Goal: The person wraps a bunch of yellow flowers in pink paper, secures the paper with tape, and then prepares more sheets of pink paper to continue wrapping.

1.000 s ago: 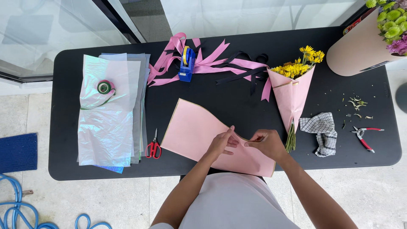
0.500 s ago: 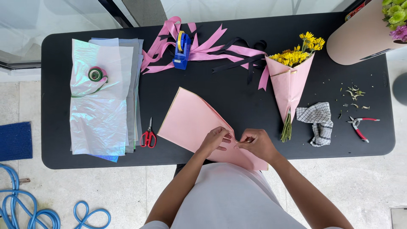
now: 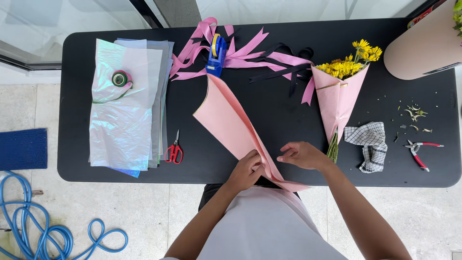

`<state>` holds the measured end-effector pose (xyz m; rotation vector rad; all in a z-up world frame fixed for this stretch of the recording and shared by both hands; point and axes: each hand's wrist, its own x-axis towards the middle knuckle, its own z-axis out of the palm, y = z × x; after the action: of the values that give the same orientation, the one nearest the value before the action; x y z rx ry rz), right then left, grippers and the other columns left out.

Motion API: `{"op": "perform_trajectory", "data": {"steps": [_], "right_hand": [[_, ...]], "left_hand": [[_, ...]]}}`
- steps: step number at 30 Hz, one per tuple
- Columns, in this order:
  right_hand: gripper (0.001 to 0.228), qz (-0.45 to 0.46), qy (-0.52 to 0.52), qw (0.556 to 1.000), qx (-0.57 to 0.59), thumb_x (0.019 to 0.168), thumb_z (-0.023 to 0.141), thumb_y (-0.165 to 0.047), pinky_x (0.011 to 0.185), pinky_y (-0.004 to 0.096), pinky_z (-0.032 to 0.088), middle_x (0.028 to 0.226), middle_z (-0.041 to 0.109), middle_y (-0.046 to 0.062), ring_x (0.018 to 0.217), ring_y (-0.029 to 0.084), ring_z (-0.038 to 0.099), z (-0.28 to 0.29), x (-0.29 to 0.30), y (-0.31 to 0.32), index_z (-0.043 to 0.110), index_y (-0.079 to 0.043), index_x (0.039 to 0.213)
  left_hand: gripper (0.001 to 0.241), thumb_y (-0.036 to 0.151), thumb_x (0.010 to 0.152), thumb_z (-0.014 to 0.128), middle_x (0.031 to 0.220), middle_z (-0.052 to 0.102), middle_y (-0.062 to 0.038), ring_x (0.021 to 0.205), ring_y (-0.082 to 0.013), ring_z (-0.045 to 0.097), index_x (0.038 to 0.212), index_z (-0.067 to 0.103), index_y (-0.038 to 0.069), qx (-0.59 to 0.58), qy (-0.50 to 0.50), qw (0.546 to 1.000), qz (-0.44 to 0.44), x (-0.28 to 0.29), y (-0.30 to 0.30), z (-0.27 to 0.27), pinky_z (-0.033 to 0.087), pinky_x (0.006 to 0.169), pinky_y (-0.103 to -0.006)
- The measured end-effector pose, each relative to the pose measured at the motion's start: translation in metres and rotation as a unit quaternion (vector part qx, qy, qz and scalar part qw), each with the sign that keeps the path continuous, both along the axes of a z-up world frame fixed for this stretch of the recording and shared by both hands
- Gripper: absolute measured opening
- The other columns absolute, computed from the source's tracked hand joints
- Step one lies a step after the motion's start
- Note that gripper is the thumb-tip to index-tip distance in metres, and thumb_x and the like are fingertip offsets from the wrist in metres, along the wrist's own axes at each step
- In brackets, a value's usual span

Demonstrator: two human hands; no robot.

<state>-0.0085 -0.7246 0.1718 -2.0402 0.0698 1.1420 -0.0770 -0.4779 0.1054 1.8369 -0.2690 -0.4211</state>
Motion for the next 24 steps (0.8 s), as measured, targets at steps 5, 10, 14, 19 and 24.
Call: {"op": "perform_trajectory", "data": {"steps": [5,10,14,19,24], "right_hand": [[0.066,-0.03,0.03,0.995,0.091,0.091,0.072,-0.045,0.098,0.046,0.054,0.127,0.072,0.022,0.113,0.033,0.071,0.001,0.009,0.02,0.057,-0.005,0.142],[0.093,0.022,0.007,0.998,0.058,0.079,0.086,-0.05,0.105,0.045,0.053,0.144,0.06,0.024,0.129,0.033,0.064,-0.002,0.017,0.052,0.045,-0.009,0.152],[0.118,0.042,-0.037,0.998,-0.02,0.074,0.085,-0.059,0.113,0.051,0.048,0.161,0.03,0.026,0.143,0.041,0.045,-0.015,0.02,0.067,0.019,-0.015,0.161],[0.124,-0.001,-0.065,0.997,-0.03,0.077,0.083,-0.053,0.117,0.058,0.041,0.166,0.012,0.031,0.147,0.05,0.034,-0.061,0.028,0.058,0.004,-0.011,0.163],[0.094,-0.047,-0.108,0.991,-0.067,0.08,0.067,-0.017,0.11,0.056,0.049,0.159,0.032,0.032,0.136,0.046,0.052,-0.058,0.024,0.032,0.022,-0.007,0.162]], "left_hand": [[0.013,0.015,0.101,0.056,0.104,0.057,-0.011,0.1,-0.0334,0.063,0.088,0.054,0.01,0.018,-0.085,0.996,-0.019,-0.017,0.002,0.017,0.056,0.081,-0.0439],[0.012,0.017,0.101,0.059,0.106,0.058,-0.011,0.097,-0.0334,0.064,0.091,0.056,0.011,0.008,-0.093,0.996,-0.002,-0.026,0.003,0.017,0.055,0.085,-0.0409],[0.014,0.018,0.102,0.06,0.112,0.059,-0.014,0.103,-0.0357,0.064,0.092,0.056,0.01,-0.017,-0.076,0.997,-0.001,-0.03,0.004,0.02,0.054,0.088,-0.0428],[0.017,0.02,0.104,0.057,0.111,0.058,-0.013,0.097,-0.0352,0.063,0.091,0.052,0.01,0.003,-0.067,0.998,0.007,-0.033,0.01,0.001,0.052,0.084,-0.0442],[0.016,0.019,0.101,0.061,0.113,0.065,-0.008,0.099,-0.0319,0.067,0.088,0.055,0.01,0.009,-0.054,0.996,0.077,-0.043,0.025,0.006,0.053,0.086,-0.0414]]}}
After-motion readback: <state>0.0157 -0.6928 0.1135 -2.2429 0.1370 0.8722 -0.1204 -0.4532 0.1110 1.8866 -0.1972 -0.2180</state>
